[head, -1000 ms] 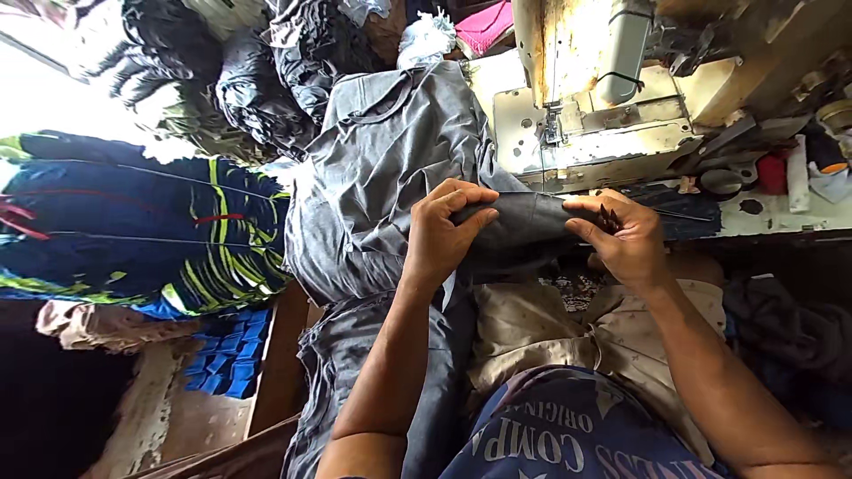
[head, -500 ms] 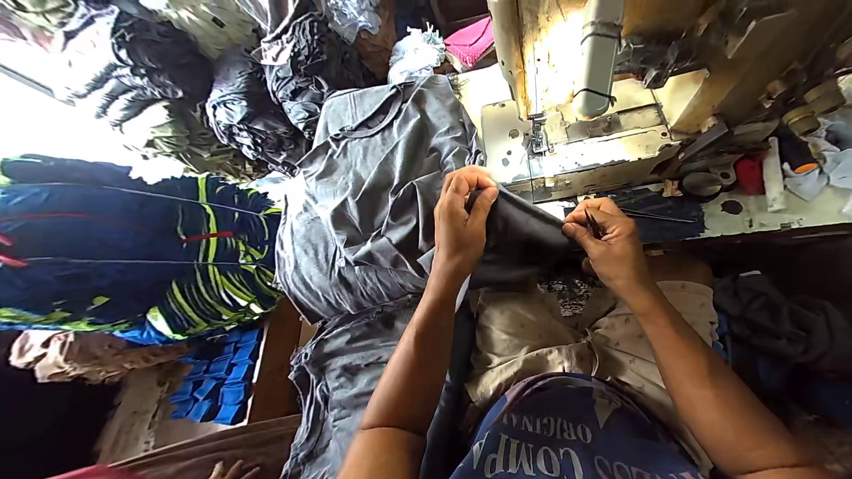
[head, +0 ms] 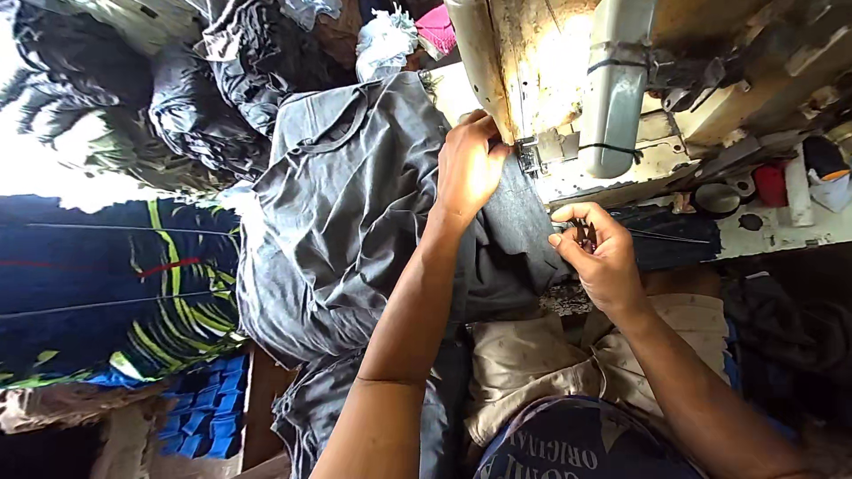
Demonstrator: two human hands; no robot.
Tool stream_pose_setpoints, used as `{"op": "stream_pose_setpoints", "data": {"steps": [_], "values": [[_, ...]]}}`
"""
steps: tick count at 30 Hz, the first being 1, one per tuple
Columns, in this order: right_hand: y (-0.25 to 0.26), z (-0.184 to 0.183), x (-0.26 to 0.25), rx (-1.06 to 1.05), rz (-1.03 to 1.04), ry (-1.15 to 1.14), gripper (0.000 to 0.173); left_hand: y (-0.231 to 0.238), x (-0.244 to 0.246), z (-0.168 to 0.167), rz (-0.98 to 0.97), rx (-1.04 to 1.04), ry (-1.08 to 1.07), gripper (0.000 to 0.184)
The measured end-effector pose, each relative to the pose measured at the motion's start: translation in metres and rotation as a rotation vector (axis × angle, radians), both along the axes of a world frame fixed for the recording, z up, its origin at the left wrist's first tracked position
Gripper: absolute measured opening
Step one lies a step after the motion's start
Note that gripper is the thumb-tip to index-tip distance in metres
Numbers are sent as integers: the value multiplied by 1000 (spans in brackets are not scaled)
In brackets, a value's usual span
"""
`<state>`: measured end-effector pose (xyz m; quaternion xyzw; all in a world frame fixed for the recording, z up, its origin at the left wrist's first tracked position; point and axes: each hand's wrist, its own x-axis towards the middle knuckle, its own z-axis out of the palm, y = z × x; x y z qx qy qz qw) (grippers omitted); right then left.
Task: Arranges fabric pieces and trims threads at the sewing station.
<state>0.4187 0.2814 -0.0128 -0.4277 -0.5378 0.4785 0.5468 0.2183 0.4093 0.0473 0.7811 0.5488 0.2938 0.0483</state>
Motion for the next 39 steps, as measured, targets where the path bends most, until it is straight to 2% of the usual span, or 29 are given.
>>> {"op": "stream_pose_setpoints", "data": {"steps": [3, 7, 11, 15, 23, 26, 29, 31, 33, 35, 37, 39], "values": [[10, 3, -3, 34, -27, 38, 26, 14, 3, 4, 22, -34, -41, 19], [13, 3, -9, 10, -40, 98, 19, 28, 2, -2, -21, -7, -79, 39], [4, 4, -9, -33, -53, 120, 19, 25, 4, 0, 4, -62, -51, 41], [13, 4, -13, 6, -100, 106, 17, 26, 9, -3, 20, 6, -87, 49], [15, 8, -16, -15, -67, 95, 17, 34, 5, -1, -35, 10, -77, 45], [12, 8, -15, -16, -51, 70, 19, 26, 8, 3, 16, 11, -36, 41], [11, 8, -11, 0, -4, 46, 20, 0, 5, 12, 168, 49, 30, 32], [10, 6, -2, 23, 41, -42, 24, -43, -4, 16, 196, 138, -48, 35], [3, 0, 15, 51, 53, -192, 28, -98, -13, 8, 144, 165, -76, 42], [-8, -10, 32, 61, 32, -243, 29, -140, -33, -18, 147, 72, -3, 50], [-17, -16, 42, 68, -30, -220, 26, -161, -64, -44, 219, -45, 17, 48], [-24, -13, 38, 84, -27, -151, 26, -172, -91, -48, 267, -158, -175, 46]]}}
